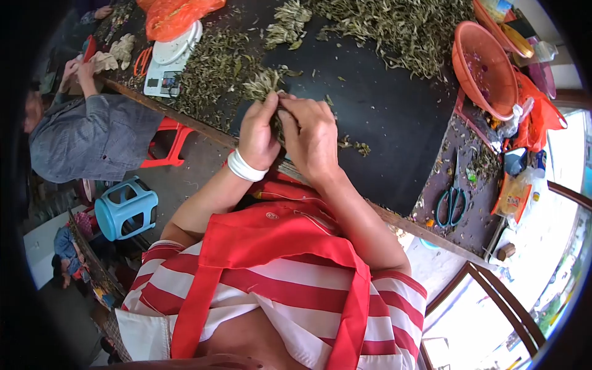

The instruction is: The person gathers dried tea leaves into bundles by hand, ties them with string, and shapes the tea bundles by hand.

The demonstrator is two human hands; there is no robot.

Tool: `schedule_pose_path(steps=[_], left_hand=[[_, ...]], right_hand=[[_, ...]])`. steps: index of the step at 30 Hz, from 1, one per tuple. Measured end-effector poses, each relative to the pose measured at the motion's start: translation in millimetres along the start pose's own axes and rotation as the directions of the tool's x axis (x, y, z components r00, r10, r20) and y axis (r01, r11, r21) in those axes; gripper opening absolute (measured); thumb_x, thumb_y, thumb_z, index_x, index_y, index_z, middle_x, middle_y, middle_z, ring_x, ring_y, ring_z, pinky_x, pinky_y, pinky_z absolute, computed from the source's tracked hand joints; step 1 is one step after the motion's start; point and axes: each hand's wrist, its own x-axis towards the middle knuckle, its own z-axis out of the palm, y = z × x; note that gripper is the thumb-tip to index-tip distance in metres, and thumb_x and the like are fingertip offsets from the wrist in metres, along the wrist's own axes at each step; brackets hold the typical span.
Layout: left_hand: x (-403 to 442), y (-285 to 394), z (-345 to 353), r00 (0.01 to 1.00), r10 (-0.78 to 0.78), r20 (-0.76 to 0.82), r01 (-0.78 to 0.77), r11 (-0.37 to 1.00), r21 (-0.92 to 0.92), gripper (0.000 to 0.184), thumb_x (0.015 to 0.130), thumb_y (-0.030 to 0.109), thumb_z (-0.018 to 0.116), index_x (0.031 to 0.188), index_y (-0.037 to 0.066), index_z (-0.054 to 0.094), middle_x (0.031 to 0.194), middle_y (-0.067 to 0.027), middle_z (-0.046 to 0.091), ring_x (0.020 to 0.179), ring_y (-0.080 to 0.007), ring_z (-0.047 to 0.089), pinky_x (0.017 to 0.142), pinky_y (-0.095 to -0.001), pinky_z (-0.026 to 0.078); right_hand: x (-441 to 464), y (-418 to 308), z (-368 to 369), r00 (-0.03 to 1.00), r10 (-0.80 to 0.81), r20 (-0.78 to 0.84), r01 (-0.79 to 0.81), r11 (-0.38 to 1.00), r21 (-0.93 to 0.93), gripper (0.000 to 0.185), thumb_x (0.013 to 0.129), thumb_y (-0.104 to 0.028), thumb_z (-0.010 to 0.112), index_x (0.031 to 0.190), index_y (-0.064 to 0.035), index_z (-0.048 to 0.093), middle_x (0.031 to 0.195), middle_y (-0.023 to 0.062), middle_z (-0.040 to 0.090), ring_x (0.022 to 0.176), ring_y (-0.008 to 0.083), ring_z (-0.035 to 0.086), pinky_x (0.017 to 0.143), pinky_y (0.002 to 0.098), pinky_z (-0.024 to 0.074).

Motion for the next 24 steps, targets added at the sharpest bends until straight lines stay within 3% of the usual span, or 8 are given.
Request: schedule_pose_path(steps=[3, 5, 8, 10, 12, 16, 21, 24], left_hand=[[2.1, 7.3, -6.8, 0.998, 0.027, -0.065, -0.023, 0.998, 0.056, 0.019, 0.101, 0.019, 0.051, 0.105, 0.001, 0.056, 0.091, -0.0074, 0.06, 0.082, -0.0148, 0.057, 0.078, -0.0263, 0.048], [9.6, 10.1, -23.7, 0.999, -0.009, 0.048, 0.018, 0.98, -0.198, 0.015, 0.1, 0.017, 0.053, 0.102, 0.003, 0.055, 0.081, -0.003, 0.053, 0.068, -0.0088, 0.047, 0.064, -0.0219, 0.043], [6.6, 4.6, -29.1, 0.997, -0.064, 0.049, 0.075, 0.963, -0.259, 0.013, 0.1, 0.017, 0.053, 0.1, 0.004, 0.054, 0.079, -0.0014, 0.05, 0.065, -0.0068, 0.042, 0.059, -0.0203, 0.038], [5.9, 2.6, -28.2, 0.988, -0.124, 0.088, 0.144, 0.947, -0.288, 0.012, 0.1, 0.017, 0.053, 0.099, 0.005, 0.054, 0.077, 0.0002, 0.046, 0.061, -0.0049, 0.036, 0.055, -0.0187, 0.033], [4.6, 1.5, -26.3, 0.989, -0.113, 0.099, 0.137, 0.949, -0.284, 0.012, 0.099, 0.018, 0.054, 0.099, 0.006, 0.054, 0.076, 0.0003, 0.046, 0.061, -0.0049, 0.036, 0.054, -0.0187, 0.032], [0.2, 16.4, -32.4, 0.992, -0.073, 0.098, 0.094, 0.97, -0.224, 0.015, 0.098, 0.022, 0.058, 0.098, 0.007, 0.054, 0.075, 0.0007, 0.046, 0.06, -0.0047, 0.036, 0.053, -0.0188, 0.032], [-6.3, 21.6, -41.9, 0.998, -0.056, 0.041, 0.064, 0.967, -0.247, 0.014, 0.098, 0.021, 0.056, 0.099, 0.007, 0.054, 0.074, 0.0014, 0.044, 0.059, -0.0048, 0.034, 0.052, -0.0191, 0.031], [-3.9, 8.6, -44.5, 0.992, -0.03, 0.122, 0.066, 0.95, -0.305, 0.015, 0.101, 0.019, 0.051, 0.103, 0.004, 0.055, 0.08, -0.0017, 0.052, 0.063, -0.0057, 0.043, 0.055, -0.0185, 0.037]], right_hand=[[-15.4, -7.5, -42.8, 0.981, 0.145, 0.13, -0.149, 0.989, 0.021, 0.022, 0.078, -0.002, 0.068, 0.099, -0.0009, 0.068, 0.092, 0.0112, 0.064, 0.08, 0.027, 0.062, 0.07, 0.0348, 0.0501], [-25.0, 1.9, -85.4, 0.905, 0.425, 0.032, -0.403, 0.877, -0.262, 0.03, 0.078, -0.004, 0.07, 0.107, 0.0007, 0.064, 0.096, 0.0126, 0.063, 0.078, 0.0279, 0.061, 0.068, 0.034, 0.0518], [-44.2, 2.2, -101.3, 0.823, 0.568, -0.003, -0.512, 0.74, -0.437, 0.039, 0.077, -0.008, 0.073, 0.113, 0.0005, 0.06, 0.101, 0.0137, 0.06, 0.077, 0.0289, 0.061, 0.069, 0.0354, 0.0524], [-52.0, -7.4, -76.9, 0.932, 0.324, 0.161, -0.194, 0.824, -0.533, 0.044, 0.076, -0.009, 0.073, 0.117, -0.0011, 0.058, 0.104, 0.0149, 0.058, 0.076, 0.0304, 0.06, 0.07, 0.038, 0.0521], [-52.2, -5.5, -42.3, 0.973, 0.133, 0.187, -0.029, 0.879, -0.476, 0.035, 0.078, -0.008, 0.071, 0.111, 0.0005, 0.059, 0.096, 0.0143, 0.06, 0.072, 0.0304, 0.059, 0.067, 0.0382, 0.0501], [-34.7, 8.3, -17.2, 0.955, 0.152, 0.253, -0.059, 0.939, -0.34, 0.024, 0.08, -0.004, 0.067, 0.103, -0.0001, 0.061, 0.092, 0.0141, 0.06, 0.07, 0.0318, 0.058, 0.066, 0.0384, 0.0493], [-25.6, -0.7, -17.3, 0.936, 0.06, 0.347, 0.051, 0.953, -0.3, 0.016, 0.081, 0.0, 0.064, 0.096, -0.0007, 0.063, 0.086, 0.0128, 0.06, 0.067, 0.031, 0.057, 0.063, 0.0373, 0.0481], [-31.7, 5.7, -12.2, 0.941, 0.105, 0.32, 0.008, 0.943, -0.333, 0.013, 0.081, 0.002, 0.063, 0.094, -0.0003, 0.064, 0.087, 0.0129, 0.062, 0.069, 0.029, 0.059, 0.063, 0.035, 0.0482]])
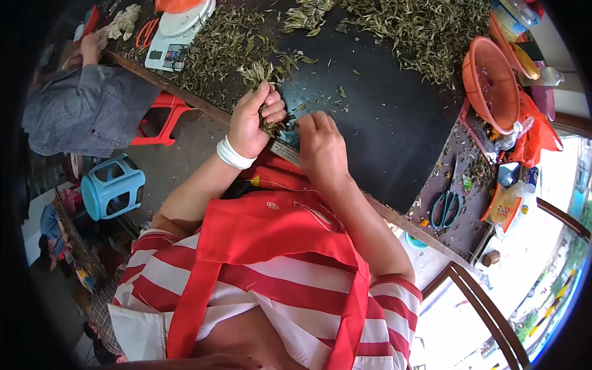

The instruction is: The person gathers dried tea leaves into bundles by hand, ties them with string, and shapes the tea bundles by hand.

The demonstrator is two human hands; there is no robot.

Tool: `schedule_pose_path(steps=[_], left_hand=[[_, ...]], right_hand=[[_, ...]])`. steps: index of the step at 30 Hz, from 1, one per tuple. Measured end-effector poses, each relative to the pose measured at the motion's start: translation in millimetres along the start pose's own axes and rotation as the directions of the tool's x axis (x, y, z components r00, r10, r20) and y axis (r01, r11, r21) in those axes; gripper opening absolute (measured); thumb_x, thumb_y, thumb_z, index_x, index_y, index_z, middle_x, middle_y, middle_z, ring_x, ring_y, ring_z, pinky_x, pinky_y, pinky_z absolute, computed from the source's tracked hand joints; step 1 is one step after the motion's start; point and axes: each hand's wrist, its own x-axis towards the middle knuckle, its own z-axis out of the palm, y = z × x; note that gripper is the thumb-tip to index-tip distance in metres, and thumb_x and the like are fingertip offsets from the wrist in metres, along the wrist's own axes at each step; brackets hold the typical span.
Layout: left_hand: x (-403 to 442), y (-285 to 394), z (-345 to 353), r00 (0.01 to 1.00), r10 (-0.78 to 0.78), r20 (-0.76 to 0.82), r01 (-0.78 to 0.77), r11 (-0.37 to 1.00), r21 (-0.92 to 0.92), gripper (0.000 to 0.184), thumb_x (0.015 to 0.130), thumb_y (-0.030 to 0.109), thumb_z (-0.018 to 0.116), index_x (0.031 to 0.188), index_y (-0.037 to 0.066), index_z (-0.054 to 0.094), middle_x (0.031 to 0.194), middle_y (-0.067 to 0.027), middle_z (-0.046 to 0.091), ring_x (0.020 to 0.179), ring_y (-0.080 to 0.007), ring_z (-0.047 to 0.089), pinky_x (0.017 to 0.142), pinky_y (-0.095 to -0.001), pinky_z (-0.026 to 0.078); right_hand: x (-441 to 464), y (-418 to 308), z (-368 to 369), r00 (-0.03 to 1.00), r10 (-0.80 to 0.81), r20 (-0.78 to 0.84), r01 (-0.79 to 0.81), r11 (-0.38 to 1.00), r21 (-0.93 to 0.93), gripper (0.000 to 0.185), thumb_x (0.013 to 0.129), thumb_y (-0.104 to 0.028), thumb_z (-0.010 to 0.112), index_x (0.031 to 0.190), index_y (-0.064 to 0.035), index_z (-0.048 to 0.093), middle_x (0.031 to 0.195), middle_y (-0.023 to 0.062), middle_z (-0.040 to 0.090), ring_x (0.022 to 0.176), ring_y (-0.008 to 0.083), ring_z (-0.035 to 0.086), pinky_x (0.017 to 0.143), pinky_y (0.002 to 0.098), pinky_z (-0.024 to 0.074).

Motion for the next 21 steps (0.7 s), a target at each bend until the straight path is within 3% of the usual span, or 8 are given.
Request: schedule_pose_path(steps=[2, 6, 7, 11, 14, 16, 19, 21], left_hand=[[0.8, -3.1, 3.9, 0.999, 0.0, 0.033, 0.0, 1.0, -0.013, 0.016, 0.101, 0.018, 0.05, 0.104, 0.003, 0.056, 0.083, -0.0027, 0.054, 0.064, -0.006, 0.046, 0.056, -0.0184, 0.039], [-8.3, -9.6, 32.5, 0.979, 0.131, -0.154, -0.077, 0.945, 0.319, 0.022, 0.099, 0.02, 0.053, 0.105, -0.001, 0.057, 0.095, -0.0095, 0.064, 0.077, -0.0133, 0.06, 0.068, -0.0222, 0.048], [-7.0, -10.8, 33.3, 0.981, 0.128, -0.149, -0.074, 0.943, 0.324, 0.022, 0.099, 0.02, 0.053, 0.105, -0.001, 0.057, 0.095, -0.0095, 0.064, 0.077, -0.0133, 0.06, 0.068, -0.0222, 0.048], [-6.2, -10.7, 22.9, 0.978, 0.199, -0.063, -0.159, 0.904, 0.396, 0.03, 0.102, 0.021, 0.047, 0.111, -0.005, 0.058, 0.109, -0.0143, 0.066, 0.097, -0.0186, 0.063, 0.086, -0.0272, 0.049], [-10.1, 15.5, 17.1, 0.962, 0.247, -0.118, -0.195, 0.92, 0.34, 0.027, 0.101, 0.019, 0.049, 0.109, -0.005, 0.059, 0.101, -0.0121, 0.065, 0.091, -0.0171, 0.061, 0.086, -0.0293, 0.049], [-9.8, 32.2, 4.6, 0.953, 0.269, -0.137, -0.217, 0.926, 0.31, 0.022, 0.1, 0.017, 0.05, 0.105, -0.003, 0.058, 0.089, -0.008, 0.06, 0.076, -0.012, 0.055, 0.075, -0.0253, 0.048], [-12.9, 64.9, -15.4, 0.967, 0.241, -0.088, -0.23, 0.966, 0.12, 0.018, 0.1, 0.016, 0.052, 0.1, -0.002, 0.057, 0.082, -0.0056, 0.055, 0.069, -0.0101, 0.048, 0.066, -0.0231, 0.043], [-14.3, 77.2, -20.6, 0.984, 0.174, 0.018, -0.173, 0.983, -0.063, 0.016, 0.099, 0.015, 0.053, 0.095, 0.0, 0.056, 0.076, -0.0032, 0.051, 0.061, -0.0082, 0.042, 0.057, -0.021, 0.039]], right_hand=[[4.1, -2.2, -0.4, 1.0, 0.017, -0.012, -0.017, 1.0, -0.003, 0.012, 0.081, 0.003, 0.062, 0.093, -0.0002, 0.064, 0.087, 0.0129, 0.063, 0.07, 0.0284, 0.06, 0.063, 0.0343, 0.0483], [31.4, -22.5, -12.6, 0.942, 0.332, -0.051, -0.241, 0.775, 0.584, 0.014, 0.083, 0.004, 0.061, 0.096, 0.0018, 0.066, 0.094, 0.0132, 0.067, 0.079, 0.0242, 0.064, 0.068, 0.0312, 0.0505], [33.7, -22.9, -9.6, 0.941, 0.334, -0.058, -0.239, 0.774, 0.586, 0.014, 0.083, 0.004, 0.061, 0.096, 0.0018, 0.066, 0.094, 0.0132, 0.067, 0.079, 0.0242, 0.064, 0.068, 0.0312, 0.0505], [40.3, -30.0, 17.7, 0.972, -0.009, -0.235, 0.099, 0.923, 0.373, 0.017, 0.087, 0.003, 0.06, 0.102, 0.0029, 0.067, 0.103, 0.0123, 0.069, 0.087, 0.0183, 0.065, 0.074, 0.0273, 0.0515], [28.2, -35.7, 21.9, 0.996, -0.018, -0.09, 0.063, 0.843, 0.534, 0.019, 0.089, 0.002, 0.059, 0.106, 0.0039, 0.067, 0.106, 0.0112, 0.069, 0.087, 0.0161, 0.064, 0.077, 0.0256, 0.0508], [15.8, -41.9, 8.6, 0.953, 0.237, 0.188, -0.288, 0.518, 0.805, 0.017, 0.089, 0.001, 0.059, 0.105, 0.0045, 0.064, 0.101, 0.0102, 0.069, 0.084, 0.0152, 0.063, 0.073, 0.0251, 0.0493], [5.3, -47.0, -6.4, 0.939, 0.219, 0.264, -0.336, 0.74, 0.582, 0.02, 0.088, -0.001, 0.061, 0.108, 0.002, 0.062, 0.099, 0.0092, 0.068, 0.083, 0.0143, 0.062, 0.068, 0.0261, 0.0478], [-0.3, -53.4, -0.3, 0.808, -0.127, 0.576, -0.144, 0.904, 0.402, 0.022, 0.088, -0.006, 0.061, 0.11, -0.0024, 0.062, 0.093, 0.0078, 0.066, 0.076, 0.0166, 0.06, 0.066, 0.0285, 0.0465]])
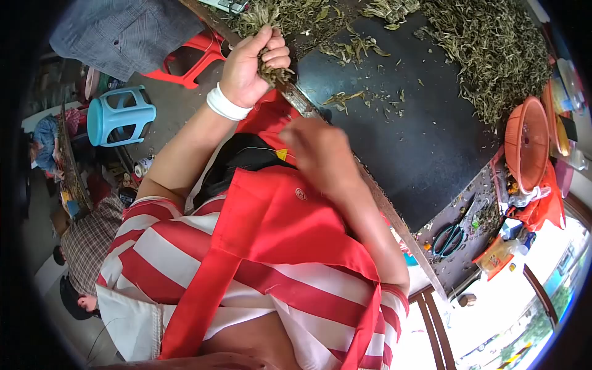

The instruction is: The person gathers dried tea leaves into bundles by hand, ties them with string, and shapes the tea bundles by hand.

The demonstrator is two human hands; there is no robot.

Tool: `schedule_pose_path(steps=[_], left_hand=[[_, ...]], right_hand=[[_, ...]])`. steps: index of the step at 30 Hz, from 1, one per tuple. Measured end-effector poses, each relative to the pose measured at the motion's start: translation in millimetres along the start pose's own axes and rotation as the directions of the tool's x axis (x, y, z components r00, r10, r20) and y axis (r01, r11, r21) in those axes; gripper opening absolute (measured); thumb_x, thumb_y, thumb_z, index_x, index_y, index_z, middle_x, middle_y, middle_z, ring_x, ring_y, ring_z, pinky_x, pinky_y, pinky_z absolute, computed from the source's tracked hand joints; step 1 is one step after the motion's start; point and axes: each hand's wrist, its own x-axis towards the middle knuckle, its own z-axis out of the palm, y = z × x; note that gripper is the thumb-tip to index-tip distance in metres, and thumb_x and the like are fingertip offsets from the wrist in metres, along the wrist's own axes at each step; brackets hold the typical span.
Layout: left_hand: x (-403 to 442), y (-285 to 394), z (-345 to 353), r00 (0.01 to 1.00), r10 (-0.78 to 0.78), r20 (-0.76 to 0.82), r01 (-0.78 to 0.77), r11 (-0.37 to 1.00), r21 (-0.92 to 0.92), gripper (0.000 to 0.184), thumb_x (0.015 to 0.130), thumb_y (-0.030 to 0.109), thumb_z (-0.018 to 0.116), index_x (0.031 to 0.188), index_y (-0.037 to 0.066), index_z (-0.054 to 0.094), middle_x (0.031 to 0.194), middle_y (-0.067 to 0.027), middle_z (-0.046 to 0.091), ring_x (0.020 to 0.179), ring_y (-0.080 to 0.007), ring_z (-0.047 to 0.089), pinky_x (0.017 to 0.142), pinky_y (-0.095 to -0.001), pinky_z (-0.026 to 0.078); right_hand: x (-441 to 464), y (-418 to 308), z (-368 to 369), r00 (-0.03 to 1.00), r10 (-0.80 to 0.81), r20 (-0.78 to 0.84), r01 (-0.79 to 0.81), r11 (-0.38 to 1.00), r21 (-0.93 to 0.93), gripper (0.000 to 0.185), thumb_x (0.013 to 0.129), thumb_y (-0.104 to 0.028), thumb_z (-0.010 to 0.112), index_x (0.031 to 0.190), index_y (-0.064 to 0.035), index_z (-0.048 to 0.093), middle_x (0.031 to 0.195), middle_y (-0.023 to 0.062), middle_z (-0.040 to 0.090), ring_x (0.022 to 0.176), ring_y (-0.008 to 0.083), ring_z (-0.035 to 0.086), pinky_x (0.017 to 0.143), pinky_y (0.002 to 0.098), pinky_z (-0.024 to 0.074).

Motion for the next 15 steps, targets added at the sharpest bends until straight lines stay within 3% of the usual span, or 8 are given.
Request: schedule_pose_path(steps=[2, 3, 5, 6, 10, 12, 13, 15], left_hand=[[-2.5, -3.1, 2.6, 1.0, -0.005, 0.0, 0.005, 1.0, 0.006, 0.016, 0.099, 0.016, 0.053, 0.096, 0.0, 0.056, 0.076, -0.0028, 0.049, 0.061, -0.0076, 0.04, 0.056, -0.0204, 0.037], [-5.3, -3.8, 4.2, 1.0, -0.005, -0.006, 0.006, 1.0, 0.015, 0.017, 0.099, 0.016, 0.053, 0.097, -0.001, 0.055, 0.076, -0.0023, 0.048, 0.061, -0.007, 0.039, 0.056, -0.0198, 0.036], [-10.8, -1.8, 7.9, 1.0, -0.002, -0.016, 0.002, 0.999, 0.04, 0.017, 0.099, 0.017, 0.053, 0.099, -0.001, 0.054, 0.077, -0.0015, 0.046, 0.061, -0.0058, 0.035, 0.055, -0.0185, 0.032], [-12.2, -0.1, 9.4, 1.0, 0.008, -0.006, -0.008, 0.999, 0.04, 0.017, 0.099, 0.017, 0.053, 0.099, -0.001, 0.054, 0.077, -0.0015, 0.046, 0.061, -0.0058, 0.035, 0.055, -0.0185, 0.032], [-19.7, -1.0, 5.7, 0.999, -0.021, -0.034, 0.022, 0.999, 0.028, 0.017, 0.099, 0.016, 0.054, 0.1, -0.001, 0.054, 0.077, -0.0019, 0.047, 0.061, -0.006, 0.037, 0.054, -0.0187, 0.034], [-17.3, -5.9, 2.4, 0.999, -0.019, -0.051, 0.02, 1.0, 0.013, 0.016, 0.099, 0.016, 0.054, 0.099, 0.0, 0.054, 0.077, -0.0021, 0.047, 0.061, -0.0062, 0.037, 0.054, -0.019, 0.034], [-16.4, -7.7, 0.8, 0.997, -0.017, -0.077, 0.018, 1.0, 0.01, 0.016, 0.099, 0.016, 0.055, 0.097, 0.0, 0.054, 0.077, -0.0024, 0.048, 0.061, -0.0063, 0.038, 0.053, -0.0193, 0.034], [-13.3, -8.1, -0.3, 0.992, -0.007, -0.122, 0.008, 1.0, 0.008, 0.015, 0.098, 0.016, 0.056, 0.095, 0.002, 0.054, 0.076, -0.0029, 0.049, 0.06, -0.0066, 0.039, 0.053, -0.0199, 0.034]], right_hand=[[8.0, 19.2, 33.8, 0.952, -0.306, 0.015, 0.298, 0.917, -0.263, 0.018, 0.089, -0.008, 0.058, 0.105, -0.0045, 0.062, 0.085, 0.008, 0.064, 0.069, 0.0214, 0.056, 0.066, 0.032, 0.0462], [14.5, 28.9, 45.8, 0.951, -0.309, 0.02, 0.303, 0.914, -0.269, 0.018, 0.089, -0.008, 0.058, 0.105, -0.0045, 0.062, 0.085, 0.008, 0.064, 0.069, 0.0214, 0.056, 0.066, 0.032, 0.0462], [27.7, 40.0, 59.4, 0.961, -0.097, 0.258, 0.198, 0.895, -0.399, 0.014, 0.09, -0.01, 0.055, 0.102, -0.0042, 0.059, 0.079, 0.0078, 0.061, 0.065, 0.0262, 0.052, 0.067, 0.0346, 0.0456], [30.1, 38.1, 56.1, 0.961, -0.104, 0.257, 0.206, 0.889, -0.409, 0.014, 0.09, -0.01, 0.055, 0.102, -0.0042, 0.059, 0.079, 0.0078, 0.061, 0.065, 0.0262, 0.052, 0.067, 0.0346, 0.0456], [18.5, 22.9, 27.3, 0.985, -0.01, 0.175, 0.023, 0.997, -0.072, 0.012, 0.09, -0.009, 0.056, 0.101, -0.0044, 0.056, 0.077, 0.0065, 0.059, 0.064, 0.0205, 0.052, 0.062, 0.031, 0.0447], [-1.3, -2.3, 1.2, 0.966, 0.248, 0.067, -0.256, 0.908, 0.331, 0.008, 0.092, -0.008, 0.054, 0.099, -0.0053, 0.055, 0.073, 0.0042, 0.055, 0.062, 0.0134, 0.05, 0.057, 0.0255, 0.0419], [-10.9, -1.7, -9.6, 0.976, 0.206, -0.066, -0.158, 0.888, 0.432, 0.005, 0.094, -0.007, 0.052, 0.098, -0.0063, 0.055, 0.07, 0.0013, 0.053, 0.061, 0.008, 0.048, 0.053, 0.0208, 0.0383], [-28.5, -3.8, -35.4, 0.913, 0.345, -0.216, -0.19, 0.831, 0.524, 0.006, 0.094, -0.005, 0.051, 0.098, -0.0066, 0.055, 0.071, 0.0015, 0.054, 0.059, 0.0084, 0.047, 0.05, 0.0205, 0.038]])
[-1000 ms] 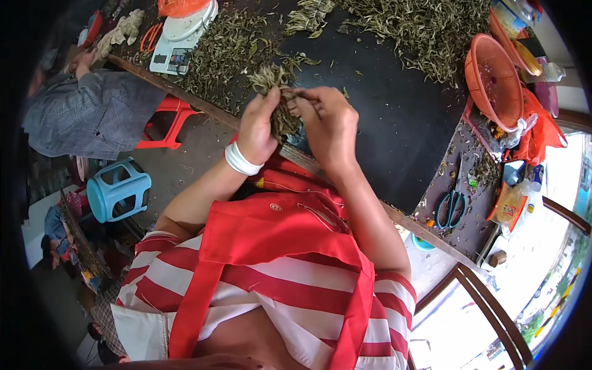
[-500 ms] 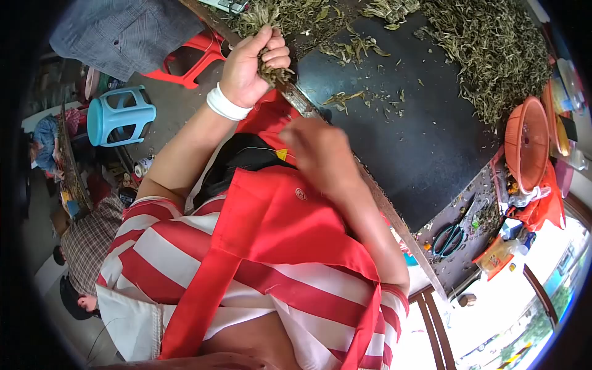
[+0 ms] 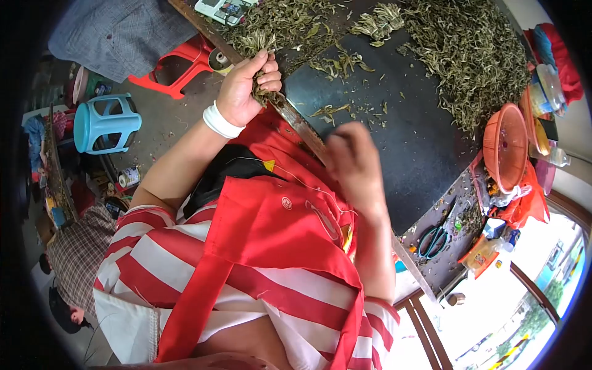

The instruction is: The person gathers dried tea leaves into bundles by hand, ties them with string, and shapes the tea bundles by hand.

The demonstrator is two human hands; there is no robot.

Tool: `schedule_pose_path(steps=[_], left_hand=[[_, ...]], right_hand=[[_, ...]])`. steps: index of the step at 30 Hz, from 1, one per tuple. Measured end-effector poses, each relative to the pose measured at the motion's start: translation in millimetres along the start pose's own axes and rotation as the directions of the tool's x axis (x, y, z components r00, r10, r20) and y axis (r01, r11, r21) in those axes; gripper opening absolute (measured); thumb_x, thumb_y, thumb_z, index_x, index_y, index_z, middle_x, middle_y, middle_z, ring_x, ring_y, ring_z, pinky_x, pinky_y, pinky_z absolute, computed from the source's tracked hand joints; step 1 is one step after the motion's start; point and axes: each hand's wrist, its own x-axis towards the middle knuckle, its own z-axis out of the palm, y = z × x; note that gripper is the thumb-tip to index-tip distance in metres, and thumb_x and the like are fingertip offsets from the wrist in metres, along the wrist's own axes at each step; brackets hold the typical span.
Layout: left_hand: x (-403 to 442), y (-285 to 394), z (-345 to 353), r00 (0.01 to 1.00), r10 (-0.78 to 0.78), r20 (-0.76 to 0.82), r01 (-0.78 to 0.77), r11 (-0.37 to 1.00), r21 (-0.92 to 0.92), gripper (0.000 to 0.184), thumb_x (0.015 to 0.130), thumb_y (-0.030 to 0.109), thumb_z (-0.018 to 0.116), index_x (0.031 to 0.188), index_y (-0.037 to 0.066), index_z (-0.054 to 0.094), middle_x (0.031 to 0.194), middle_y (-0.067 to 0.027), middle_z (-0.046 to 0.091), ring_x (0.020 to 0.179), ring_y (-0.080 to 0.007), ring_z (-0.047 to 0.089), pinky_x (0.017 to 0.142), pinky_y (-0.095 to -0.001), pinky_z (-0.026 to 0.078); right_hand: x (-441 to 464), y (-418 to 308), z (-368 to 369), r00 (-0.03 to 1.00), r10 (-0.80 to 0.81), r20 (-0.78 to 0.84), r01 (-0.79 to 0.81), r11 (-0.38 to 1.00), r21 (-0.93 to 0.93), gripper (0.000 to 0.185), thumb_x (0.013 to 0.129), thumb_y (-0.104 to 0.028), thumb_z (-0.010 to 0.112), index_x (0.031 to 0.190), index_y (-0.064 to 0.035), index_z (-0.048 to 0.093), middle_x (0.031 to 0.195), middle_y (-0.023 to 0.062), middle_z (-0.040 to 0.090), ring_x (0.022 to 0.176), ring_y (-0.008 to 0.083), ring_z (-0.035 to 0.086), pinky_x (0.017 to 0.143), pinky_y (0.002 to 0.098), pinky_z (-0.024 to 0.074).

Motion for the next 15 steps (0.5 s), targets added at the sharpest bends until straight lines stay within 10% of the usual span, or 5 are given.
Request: schedule_pose_path(steps=[2, 4, 8, 11, 15], left_hand=[[1.9, 1.2, 1.2, 1.0, 0.009, 0.011, -0.008, 1.0, -0.001, 0.015, 0.098, 0.016, 0.056, 0.095, 0.002, 0.054, 0.076, -0.0028, 0.049, 0.06, -0.0066, 0.039, 0.053, -0.0198, 0.034], [2.5, 2.7, 2.2, 1.0, 0.015, 0.019, -0.015, 1.0, 0.005, 0.014, 0.098, 0.016, 0.056, 0.095, 0.002, 0.054, 0.076, -0.0026, 0.049, 0.06, -0.0065, 0.039, 0.053, -0.0196, 0.034], [-5.5, 5.7, 8.1, 0.998, 0.028, 0.051, -0.028, 1.0, 0.007, 0.015, 0.098, 0.016, 0.057, 0.095, 0.002, 0.054, 0.076, -0.0025, 0.05, 0.06, -0.0063, 0.038, 0.053, -0.0194, 0.034], [-14.9, 4.7, 6.0, 0.998, 0.027, 0.055, -0.027, 1.0, -0.006, 0.015, 0.098, 0.016, 0.057, 0.095, 0.001, 0.054, 0.076, -0.0025, 0.05, 0.059, -0.0062, 0.038, 0.053, -0.0193, 0.035], [-22.5, -0.3, -1.4, 1.0, -0.021, 0.018, 0.021, 0.999, -0.031, 0.013, 0.097, 0.015, 0.057, 0.094, 0.002, 0.055, 0.074, -0.0012, 0.05, 0.058, -0.0055, 0.038, 0.053, -0.0193, 0.035]], right_hand=[[-5.4, 1.7, -7.1, 0.994, -0.023, -0.105, 0.022, 1.0, -0.01, 0.01, 0.093, -0.004, 0.052, 0.101, -0.0068, 0.057, 0.073, 0.0021, 0.056, 0.058, 0.0076, 0.048, 0.048, 0.0198, 0.0382], [2.1, 15.4, 9.0, 0.945, -0.271, 0.181, 0.32, 0.873, -0.368, 0.014, 0.091, -0.004, 0.053, 0.105, -0.0037, 0.058, 0.079, 0.0045, 0.06, 0.064, 0.0127, 0.052, 0.056, 0.0239, 0.0423], [43.6, 82.6, 68.2, 0.627, -0.586, 0.513, 0.77, 0.566, -0.294, 0.014, 0.091, -0.006, 0.054, 0.104, -0.0011, 0.058, 0.084, 0.0059, 0.062, 0.07, 0.0181, 0.055, 0.063, 0.0278, 0.0433], [58.9, 96.9, 70.7, 0.614, -0.28, 0.738, 0.739, 0.533, -0.413, 0.009, 0.092, -0.006, 0.053, 0.1, -0.0017, 0.056, 0.086, 0.0062, 0.06, 0.069, 0.017, 0.053, 0.062, 0.0274, 0.0428], [20.7, 44.4, 46.4, 0.865, 0.111, 0.489, 0.142, 0.881, -0.452, 0.005, 0.094, -0.007, 0.053, 0.094, -0.0028, 0.055, 0.081, 0.0048, 0.058, 0.066, 0.0145, 0.051, 0.061, 0.0266, 0.0422]])
